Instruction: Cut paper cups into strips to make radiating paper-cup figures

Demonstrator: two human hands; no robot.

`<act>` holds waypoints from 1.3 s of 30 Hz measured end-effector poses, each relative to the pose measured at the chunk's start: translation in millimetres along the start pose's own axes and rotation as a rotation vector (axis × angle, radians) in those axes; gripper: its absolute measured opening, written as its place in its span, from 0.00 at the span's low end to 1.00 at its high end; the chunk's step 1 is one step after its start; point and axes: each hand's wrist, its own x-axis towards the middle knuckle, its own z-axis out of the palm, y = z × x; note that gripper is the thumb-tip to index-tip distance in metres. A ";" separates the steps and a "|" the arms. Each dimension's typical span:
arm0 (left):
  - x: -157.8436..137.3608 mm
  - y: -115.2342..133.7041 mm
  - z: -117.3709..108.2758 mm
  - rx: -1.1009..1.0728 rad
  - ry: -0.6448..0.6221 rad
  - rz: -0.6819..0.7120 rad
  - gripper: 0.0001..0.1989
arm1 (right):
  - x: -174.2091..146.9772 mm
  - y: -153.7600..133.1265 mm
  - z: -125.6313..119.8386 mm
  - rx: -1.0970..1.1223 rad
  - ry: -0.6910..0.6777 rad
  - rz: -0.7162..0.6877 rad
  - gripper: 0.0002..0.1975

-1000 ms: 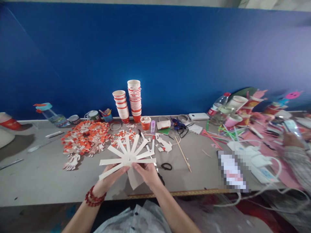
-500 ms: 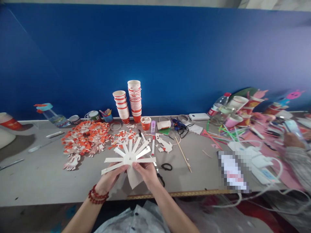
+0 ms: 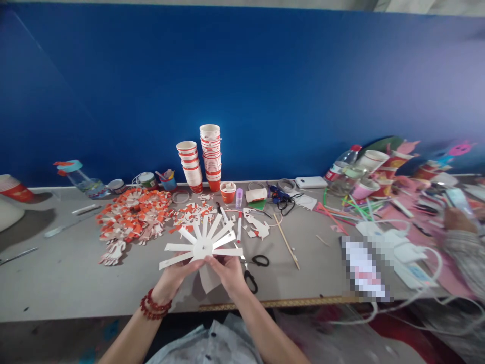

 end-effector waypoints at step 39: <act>-3.2 2.7 -49.8 1.415 -0.245 0.664 0.27 | -24.6 24.5 -47.5 -0.727 0.087 -0.088 0.11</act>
